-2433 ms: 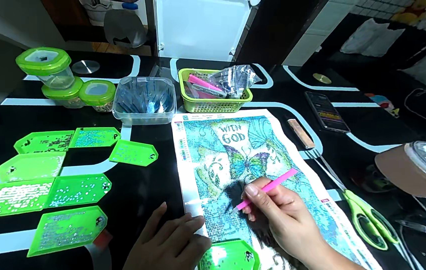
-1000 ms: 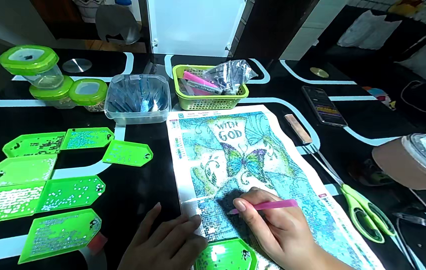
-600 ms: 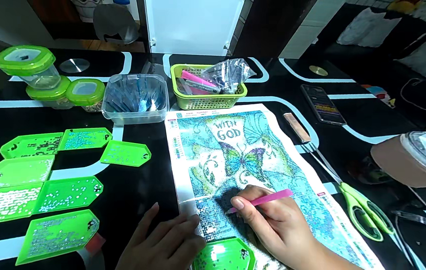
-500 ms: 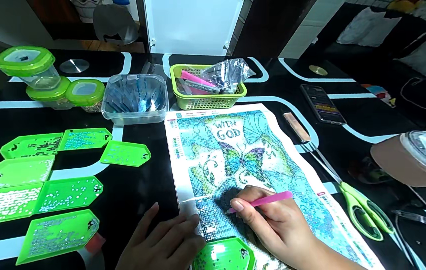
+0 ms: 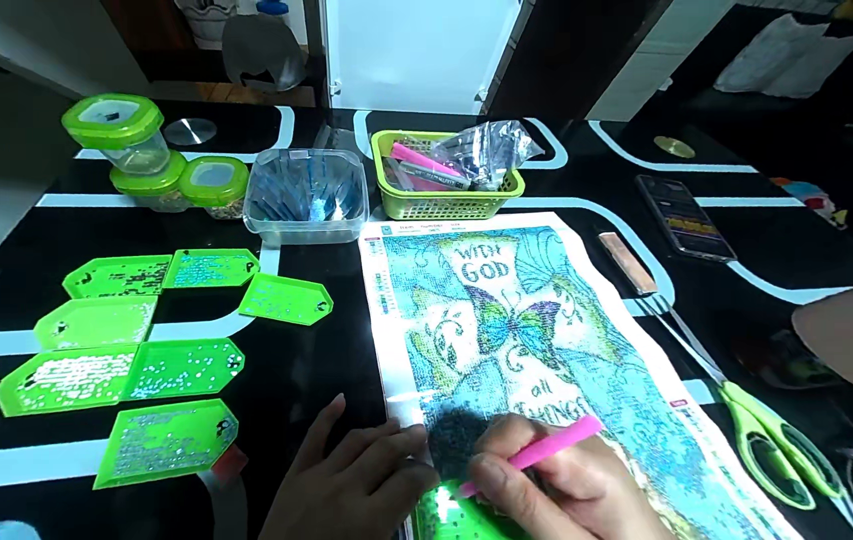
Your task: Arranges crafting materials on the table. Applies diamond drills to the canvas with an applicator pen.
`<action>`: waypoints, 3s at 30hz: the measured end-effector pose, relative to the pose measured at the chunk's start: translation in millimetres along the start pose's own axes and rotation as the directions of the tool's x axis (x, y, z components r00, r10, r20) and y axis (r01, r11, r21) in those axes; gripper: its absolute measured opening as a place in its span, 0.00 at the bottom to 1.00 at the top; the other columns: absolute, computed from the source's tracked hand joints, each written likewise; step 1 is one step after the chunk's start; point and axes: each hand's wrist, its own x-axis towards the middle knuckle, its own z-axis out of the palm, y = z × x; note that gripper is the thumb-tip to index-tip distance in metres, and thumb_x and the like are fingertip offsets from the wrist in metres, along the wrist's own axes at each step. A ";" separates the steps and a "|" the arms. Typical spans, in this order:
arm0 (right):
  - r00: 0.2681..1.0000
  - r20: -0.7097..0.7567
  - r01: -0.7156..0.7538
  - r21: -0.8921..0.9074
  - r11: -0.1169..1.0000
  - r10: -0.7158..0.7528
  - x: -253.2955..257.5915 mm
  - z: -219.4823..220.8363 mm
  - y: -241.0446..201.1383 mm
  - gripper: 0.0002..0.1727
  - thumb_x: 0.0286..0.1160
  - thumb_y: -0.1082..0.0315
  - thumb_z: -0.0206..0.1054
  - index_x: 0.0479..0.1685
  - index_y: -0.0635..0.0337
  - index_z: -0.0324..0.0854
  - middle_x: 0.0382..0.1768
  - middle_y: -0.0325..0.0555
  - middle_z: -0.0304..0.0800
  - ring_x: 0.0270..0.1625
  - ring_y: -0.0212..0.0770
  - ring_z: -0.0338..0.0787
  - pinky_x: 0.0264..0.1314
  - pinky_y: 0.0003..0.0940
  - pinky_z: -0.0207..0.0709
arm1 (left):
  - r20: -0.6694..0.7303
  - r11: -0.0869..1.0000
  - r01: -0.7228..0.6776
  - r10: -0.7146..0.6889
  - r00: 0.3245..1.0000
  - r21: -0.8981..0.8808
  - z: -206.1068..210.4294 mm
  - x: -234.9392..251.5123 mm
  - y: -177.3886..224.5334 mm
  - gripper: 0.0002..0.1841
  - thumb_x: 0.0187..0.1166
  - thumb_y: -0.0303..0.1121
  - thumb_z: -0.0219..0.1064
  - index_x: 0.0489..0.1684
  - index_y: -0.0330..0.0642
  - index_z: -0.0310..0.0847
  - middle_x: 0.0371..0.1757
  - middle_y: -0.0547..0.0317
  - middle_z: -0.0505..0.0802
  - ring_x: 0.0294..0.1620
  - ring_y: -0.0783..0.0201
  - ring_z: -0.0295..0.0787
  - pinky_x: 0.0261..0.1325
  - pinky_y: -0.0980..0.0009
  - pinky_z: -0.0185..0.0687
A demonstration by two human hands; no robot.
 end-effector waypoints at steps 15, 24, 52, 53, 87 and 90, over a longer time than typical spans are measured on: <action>0.995 0.021 0.103 -0.098 0.990 -0.102 0.6 16.6 10.2 0.14 0.90 0.64 0.61 0.39 0.66 0.81 0.31 0.49 0.84 0.35 0.30 0.85 0.42 0.18 0.78 | -0.064 1.000 -0.008 0.007 0.998 -0.023 5.9 -0.6 -2.9 0.20 0.71 0.50 0.74 0.54 0.49 0.92 0.69 0.59 0.92 0.72 0.55 0.86 0.83 0.35 0.55; 0.994 0.005 0.109 -0.124 0.986 -0.110 -0.3 18.5 8.9 0.13 0.89 0.64 0.62 0.40 0.65 0.81 0.32 0.48 0.85 0.36 0.28 0.86 0.43 0.17 0.79 | -0.092 0.999 -0.011 0.007 0.996 -0.039 7.8 -0.9 -3.6 0.19 0.71 0.49 0.75 0.52 0.49 0.93 0.68 0.61 0.93 0.71 0.56 0.87 0.83 0.35 0.56; 0.909 -0.307 -0.187 0.304 0.934 0.282 16.7 -31.5 14.7 0.16 0.91 0.58 0.58 0.33 0.47 0.86 0.24 0.30 0.88 0.26 0.20 0.87 0.31 0.14 0.82 | 0.025 0.998 0.009 -0.008 1.000 -0.062 -1.3 0.5 -1.8 0.22 0.73 0.49 0.74 0.59 0.47 0.91 0.73 0.55 0.90 0.76 0.51 0.84 0.85 0.31 0.47; 0.916 -0.302 -0.186 0.266 0.946 0.265 17.0 -30.1 17.8 0.15 0.91 0.58 0.58 0.34 0.47 0.85 0.25 0.30 0.88 0.27 0.21 0.87 0.32 0.14 0.82 | 0.028 0.998 0.007 -0.005 1.000 -0.064 -1.4 0.3 -2.0 0.22 0.73 0.49 0.74 0.59 0.47 0.91 0.73 0.55 0.90 0.76 0.50 0.83 0.85 0.31 0.47; 0.987 -0.079 0.089 -0.462 0.882 -0.141 20.2 -13.0 31.7 0.20 0.94 0.57 0.54 0.36 0.60 0.82 0.28 0.41 0.84 0.31 0.26 0.83 0.35 0.17 0.77 | 0.036 0.998 0.014 -0.012 0.999 -0.061 -3.7 -0.2 -1.6 0.22 0.75 0.51 0.72 0.59 0.46 0.91 0.73 0.56 0.90 0.77 0.52 0.83 0.86 0.32 0.44; 0.996 -0.067 0.025 -0.375 0.927 -0.054 22.3 -21.1 29.1 0.20 0.93 0.55 0.56 0.37 0.58 0.85 0.28 0.36 0.86 0.32 0.20 0.84 0.36 0.14 0.77 | 0.025 0.999 0.002 -0.001 1.000 -0.044 -2.2 -0.4 -2.5 0.22 0.75 0.51 0.73 0.59 0.47 0.91 0.73 0.57 0.90 0.77 0.53 0.83 0.85 0.33 0.46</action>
